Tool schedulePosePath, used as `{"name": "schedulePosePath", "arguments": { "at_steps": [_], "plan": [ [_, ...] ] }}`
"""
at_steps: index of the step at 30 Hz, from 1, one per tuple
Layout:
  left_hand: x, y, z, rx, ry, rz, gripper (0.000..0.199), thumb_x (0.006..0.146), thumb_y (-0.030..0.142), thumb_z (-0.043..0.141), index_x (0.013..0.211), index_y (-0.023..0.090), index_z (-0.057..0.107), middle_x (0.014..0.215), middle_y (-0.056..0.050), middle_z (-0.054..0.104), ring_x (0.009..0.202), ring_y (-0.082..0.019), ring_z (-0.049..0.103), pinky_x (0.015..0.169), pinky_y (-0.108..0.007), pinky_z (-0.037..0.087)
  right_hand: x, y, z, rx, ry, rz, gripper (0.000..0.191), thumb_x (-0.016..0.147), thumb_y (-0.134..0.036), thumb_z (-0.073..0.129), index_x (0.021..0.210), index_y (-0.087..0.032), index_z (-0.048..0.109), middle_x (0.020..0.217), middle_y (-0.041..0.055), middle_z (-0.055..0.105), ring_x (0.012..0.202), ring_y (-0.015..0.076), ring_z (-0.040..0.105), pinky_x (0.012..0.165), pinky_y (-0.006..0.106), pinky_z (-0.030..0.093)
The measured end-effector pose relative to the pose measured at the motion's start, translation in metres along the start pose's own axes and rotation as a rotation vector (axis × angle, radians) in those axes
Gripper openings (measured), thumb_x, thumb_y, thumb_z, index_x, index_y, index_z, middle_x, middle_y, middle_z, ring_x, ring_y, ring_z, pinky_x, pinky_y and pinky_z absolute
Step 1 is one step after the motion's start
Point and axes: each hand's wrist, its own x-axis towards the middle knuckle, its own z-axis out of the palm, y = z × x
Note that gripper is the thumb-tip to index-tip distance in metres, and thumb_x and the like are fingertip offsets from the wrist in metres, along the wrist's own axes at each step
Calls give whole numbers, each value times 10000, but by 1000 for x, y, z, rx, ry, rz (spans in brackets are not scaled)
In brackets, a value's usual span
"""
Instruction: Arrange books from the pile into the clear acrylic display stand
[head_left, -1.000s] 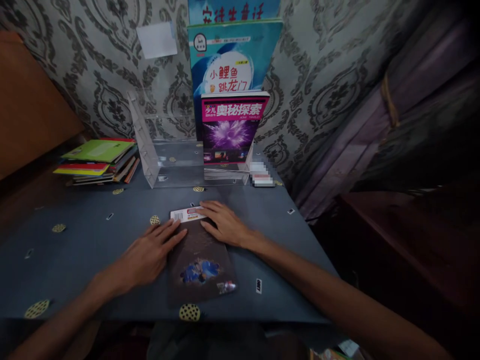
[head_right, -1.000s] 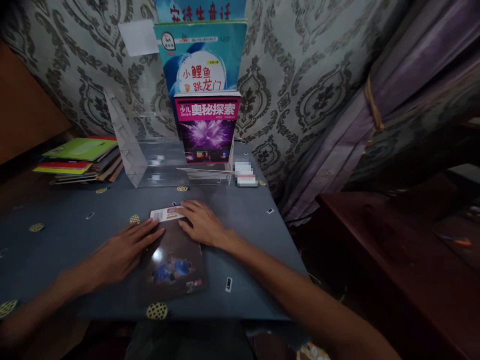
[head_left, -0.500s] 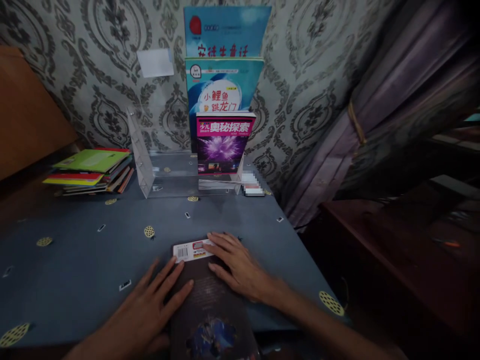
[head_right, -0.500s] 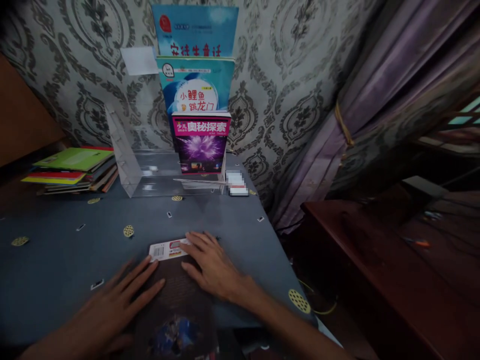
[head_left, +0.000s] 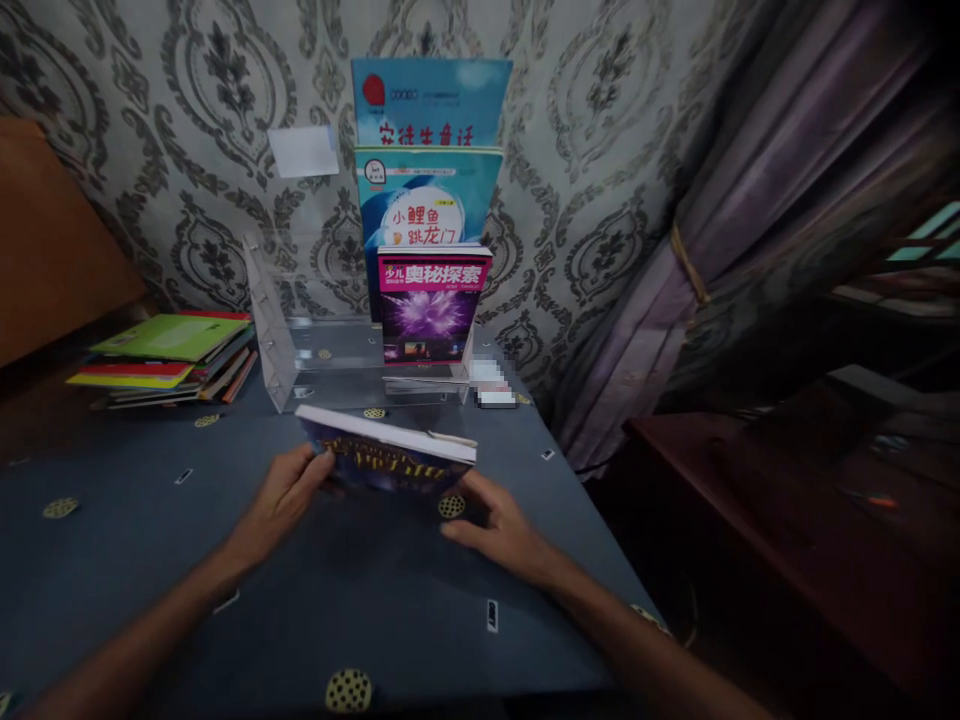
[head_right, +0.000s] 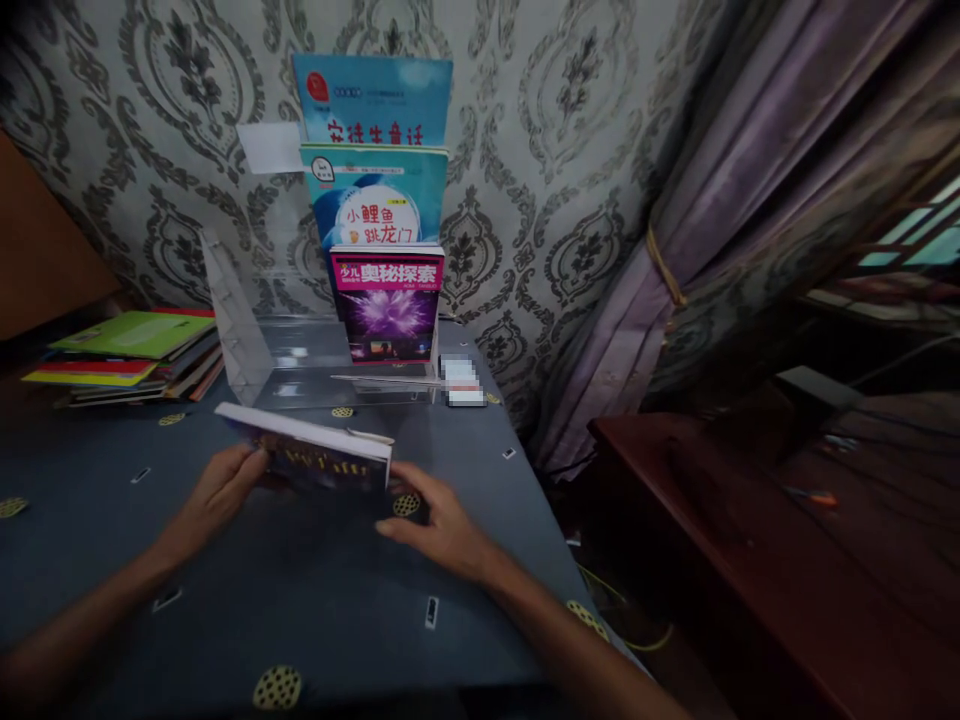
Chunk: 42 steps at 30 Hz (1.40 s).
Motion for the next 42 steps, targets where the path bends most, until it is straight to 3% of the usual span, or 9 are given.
{"name": "schedulePosePath", "arguments": {
  "at_steps": [3, 5, 10, 14, 18, 22, 29, 35, 42],
  "plan": [
    [19, 6, 7, -90, 14, -1, 502, 850, 654, 567, 742, 170, 651, 702, -42, 721, 561, -182, 673, 572, -309, 611, 7, -1, 7, -144, 97, -12, 372, 961, -542, 524, 1039, -206, 665, 868, 37, 689, 757, 178, 649, 712, 305, 528],
    [32, 8, 11, -123, 14, 15, 509, 826, 672, 591, 762, 170, 651, 739, -49, 728, 564, -178, 670, 563, -313, 617, 14, -1, 6, -186, 146, -30, 325, 984, -491, 489, 928, -208, 637, 775, 16, 639, 702, 166, 626, 669, 288, 507],
    [65, 7, 26, -195, -2, 56, 560, 809, 708, 580, 876, 156, 654, 816, -57, 729, 584, -170, 672, 526, -304, 611, 42, 11, -17, -155, 233, -89, 258, 971, -445, 505, 978, -208, 610, 886, 37, 655, 788, 186, 639, 731, 316, 538],
    [89, 10, 36, -148, 65, 201, 490, 868, 643, 556, 873, 162, 653, 796, -37, 699, 653, -164, 672, 583, -291, 614, 73, 18, -46, -227, 309, -174, 290, 955, -452, 516, 1046, -200, 627, 993, 76, 682, 940, 233, 647, 852, 382, 534],
    [112, 22, 40, -79, 148, 342, 416, 918, 571, 524, 869, 176, 646, 785, -13, 669, 681, -152, 649, 623, -277, 606, 107, 14, -68, -212, 361, -301, 330, 950, -478, 527, 1131, -221, 627, 1113, 90, 686, 1045, 249, 637, 925, 415, 518],
    [128, 31, 42, -80, 197, 377, 416, 924, 568, 506, 929, 176, 644, 836, -19, 671, 707, -149, 648, 628, -262, 604, 127, 6, -78, -165, 350, -359, 346, 953, -470, 543, 1172, -215, 628, 1152, 98, 685, 1064, 245, 645, 931, 419, 525],
    [128, 21, 45, -136, 153, 309, 461, 905, 612, 524, 925, 167, 642, 818, -24, 653, 668, -146, 651, 574, -252, 594, 117, 12, -81, -172, 260, -268, 406, 946, -497, 551, 1223, -209, 618, 1180, 99, 689, 1050, 242, 654, 895, 403, 552],
    [123, 8, 48, -140, 108, 266, 470, 901, 612, 540, 914, 153, 644, 807, -28, 651, 660, -148, 659, 600, -266, 603, 108, 22, -74, -183, 265, -235, 337, 936, -400, 537, 1191, -194, 613, 1153, 96, 683, 1047, 232, 639, 921, 400, 527],
    [116, -14, 52, -27, 129, 222, 450, 859, 586, 599, 990, 156, 623, 871, -37, 691, 656, -153, 647, 609, -273, 567, 96, 33, -67, -392, 296, -217, 327, 943, -347, 500, 1212, -171, 562, 1138, 120, 670, 986, 242, 648, 868, 403, 540]
  ]
}}
